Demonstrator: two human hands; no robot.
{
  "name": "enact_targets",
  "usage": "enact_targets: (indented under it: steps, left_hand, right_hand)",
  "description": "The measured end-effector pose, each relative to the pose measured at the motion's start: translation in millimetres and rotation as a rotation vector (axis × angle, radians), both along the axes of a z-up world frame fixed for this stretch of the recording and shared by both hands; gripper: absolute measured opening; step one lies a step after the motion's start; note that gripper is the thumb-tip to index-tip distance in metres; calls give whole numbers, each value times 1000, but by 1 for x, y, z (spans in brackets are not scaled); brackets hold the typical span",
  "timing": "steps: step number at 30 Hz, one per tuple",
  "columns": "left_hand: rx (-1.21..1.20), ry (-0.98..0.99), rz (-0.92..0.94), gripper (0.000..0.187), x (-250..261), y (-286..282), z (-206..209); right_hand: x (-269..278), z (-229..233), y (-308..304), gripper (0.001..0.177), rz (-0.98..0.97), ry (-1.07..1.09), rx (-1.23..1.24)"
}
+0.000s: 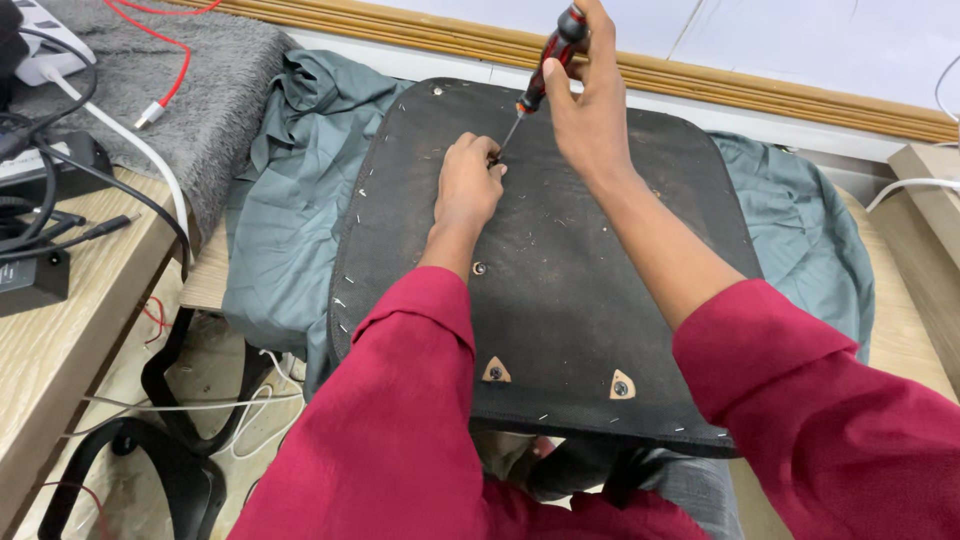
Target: The person uses a screwdriver to remove screws from the underside of a chair seat. They loosen and remove several screws one by one, placing them on the seat surface as they work.
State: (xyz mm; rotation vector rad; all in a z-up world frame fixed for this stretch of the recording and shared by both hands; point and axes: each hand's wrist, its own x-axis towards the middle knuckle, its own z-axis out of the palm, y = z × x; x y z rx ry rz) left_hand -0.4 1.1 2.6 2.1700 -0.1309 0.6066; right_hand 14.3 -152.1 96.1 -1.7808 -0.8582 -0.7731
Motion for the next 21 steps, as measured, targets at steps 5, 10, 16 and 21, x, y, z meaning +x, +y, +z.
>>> enact_targets:
  steps: [5,10,16,21]
  left_hand:
    - [-17,53,9,20,-4,-3,3]
    - [31,46,-2,20,-5,-2,5]
    - [17,64,8,20,-6,-2,5]
    - [34,65,7,19,-3,-3,4]
  right_hand:
    - [0,2,-1,53,-7,-25,-14]
    - [5,1,-5,59,-4,57,5]
    - [7,1,-2,57,5,18,-13]
    - [6,1,2,61,-14,-1,-72]
